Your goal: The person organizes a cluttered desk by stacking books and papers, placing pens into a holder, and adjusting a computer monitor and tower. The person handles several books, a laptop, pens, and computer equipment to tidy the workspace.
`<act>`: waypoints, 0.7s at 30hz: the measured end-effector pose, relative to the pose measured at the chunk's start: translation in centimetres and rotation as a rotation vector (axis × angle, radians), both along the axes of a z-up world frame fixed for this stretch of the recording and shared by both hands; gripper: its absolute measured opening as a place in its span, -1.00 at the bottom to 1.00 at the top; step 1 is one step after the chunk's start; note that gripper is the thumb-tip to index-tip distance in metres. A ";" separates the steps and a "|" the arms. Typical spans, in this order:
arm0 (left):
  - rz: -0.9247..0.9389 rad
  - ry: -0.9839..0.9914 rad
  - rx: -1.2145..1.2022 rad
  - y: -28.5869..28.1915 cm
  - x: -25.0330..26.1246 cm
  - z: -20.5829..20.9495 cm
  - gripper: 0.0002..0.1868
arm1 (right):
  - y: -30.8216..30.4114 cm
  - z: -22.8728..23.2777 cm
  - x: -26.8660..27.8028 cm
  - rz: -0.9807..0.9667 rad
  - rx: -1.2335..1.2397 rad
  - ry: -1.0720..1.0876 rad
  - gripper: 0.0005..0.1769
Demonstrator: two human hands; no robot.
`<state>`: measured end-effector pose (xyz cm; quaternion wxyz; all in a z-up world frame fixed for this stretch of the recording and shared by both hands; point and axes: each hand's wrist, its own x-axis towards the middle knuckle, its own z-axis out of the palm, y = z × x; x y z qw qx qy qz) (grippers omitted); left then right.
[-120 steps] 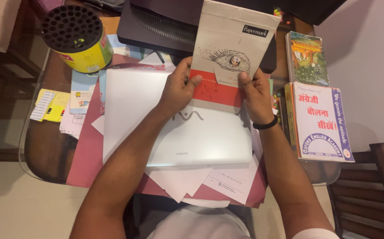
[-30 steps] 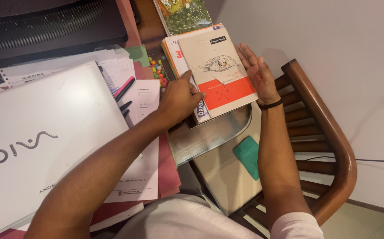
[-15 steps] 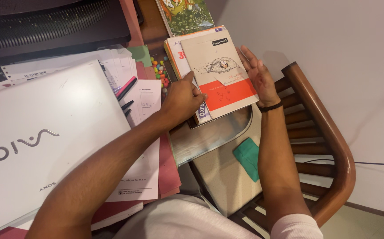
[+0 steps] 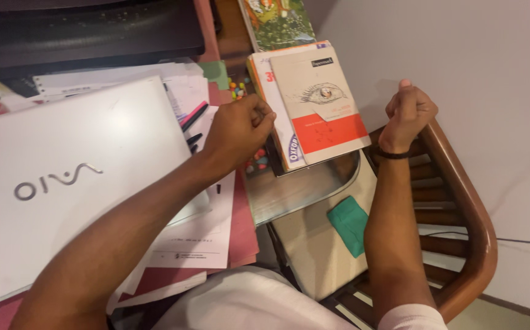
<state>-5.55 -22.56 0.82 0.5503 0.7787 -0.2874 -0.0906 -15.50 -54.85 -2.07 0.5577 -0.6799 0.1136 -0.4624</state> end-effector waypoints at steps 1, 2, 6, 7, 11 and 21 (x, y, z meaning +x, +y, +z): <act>-0.017 0.052 0.029 0.9 0.1 0.5 -0.79 | 0.9 0.5 0.0 0.031 -0.041 0.017 -0.39; -0.034 0.103 0.057 2.0 0.3 0.9 -0.80 | 1.9 1.0 0.0 0.061 -0.082 0.033 -0.39; 0.048 -0.062 0.127 5.8 0.8 1.7 -0.81 | 7.1 3.0 1.3 0.110 -0.367 0.104 -0.44; 0.061 -0.046 0.155 6.9 0.9 1.5 -0.82 | 8.7 3.6 1.8 0.127 -0.496 0.140 -0.48; 0.166 -0.106 0.174 11.0 1.3 0.5 -0.83 | 15.7 5.3 3.8 0.230 -0.871 0.232 -0.56; 0.370 -0.051 0.211 24.3 1.8 0.9 -0.85 | 30.3 7.3 8.5 0.627 -1.142 0.207 -0.71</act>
